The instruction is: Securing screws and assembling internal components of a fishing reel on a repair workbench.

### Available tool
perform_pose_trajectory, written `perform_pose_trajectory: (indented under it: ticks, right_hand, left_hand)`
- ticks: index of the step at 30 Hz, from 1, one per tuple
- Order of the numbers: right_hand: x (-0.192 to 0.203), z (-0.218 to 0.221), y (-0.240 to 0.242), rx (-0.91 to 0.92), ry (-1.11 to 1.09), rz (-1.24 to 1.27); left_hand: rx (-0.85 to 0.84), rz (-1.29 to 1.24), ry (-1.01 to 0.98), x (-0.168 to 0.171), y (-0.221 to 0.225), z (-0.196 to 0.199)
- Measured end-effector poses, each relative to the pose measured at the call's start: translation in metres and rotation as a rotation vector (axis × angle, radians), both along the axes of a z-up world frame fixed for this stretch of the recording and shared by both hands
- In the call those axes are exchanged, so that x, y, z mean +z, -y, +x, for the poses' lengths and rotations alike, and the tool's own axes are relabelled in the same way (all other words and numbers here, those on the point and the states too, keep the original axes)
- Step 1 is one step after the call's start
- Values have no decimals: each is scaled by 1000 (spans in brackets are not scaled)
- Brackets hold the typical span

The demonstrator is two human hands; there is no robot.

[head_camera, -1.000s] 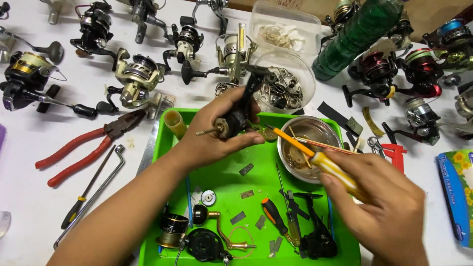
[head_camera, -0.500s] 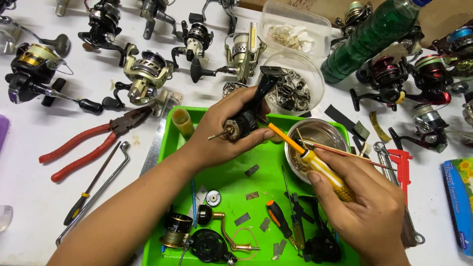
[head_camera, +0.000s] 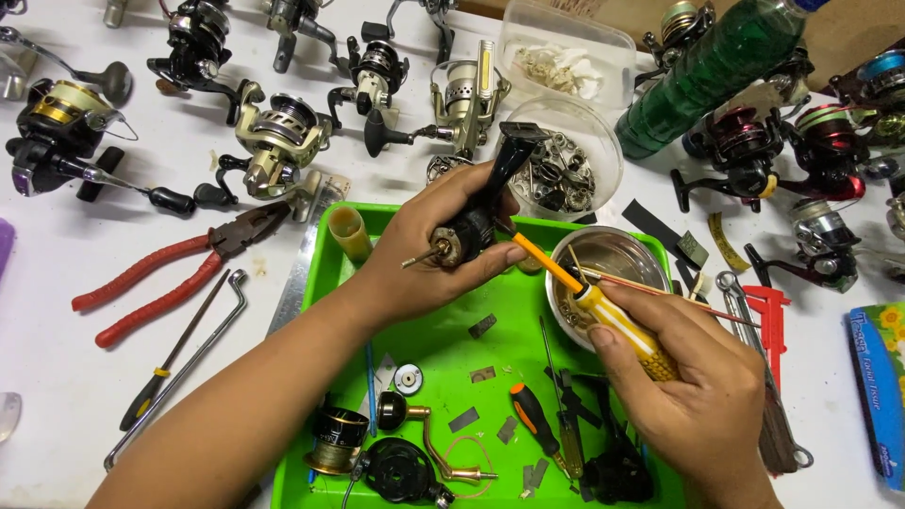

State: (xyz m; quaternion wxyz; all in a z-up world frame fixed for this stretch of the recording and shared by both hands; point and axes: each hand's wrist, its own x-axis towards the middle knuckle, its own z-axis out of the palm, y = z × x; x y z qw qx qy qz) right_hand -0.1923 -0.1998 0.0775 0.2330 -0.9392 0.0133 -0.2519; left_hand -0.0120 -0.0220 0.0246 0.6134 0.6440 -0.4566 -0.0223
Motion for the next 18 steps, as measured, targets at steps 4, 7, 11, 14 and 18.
perform_pose_trajectory:
  ticks: [4,7,11,14,18]
  right_hand:
    - [-1,-1,1,-52,-78,96]
    - [-6,-1,8,-139,-245,271]
    - [-33,-6,24,-63,-357,985]
    - [-17,-3,13,-149,-349,648]
    - [-13,3,1,-80,-134,177]
  left_hand:
    - [-4,-16,27,0,0,0]
    - [-6,-18,67,0,0,1]
    - [-3,-2,141,-1,0,1]
    - [-6,-9,144,-1,0,-1]
    - [7,13,115,1,0,-3]
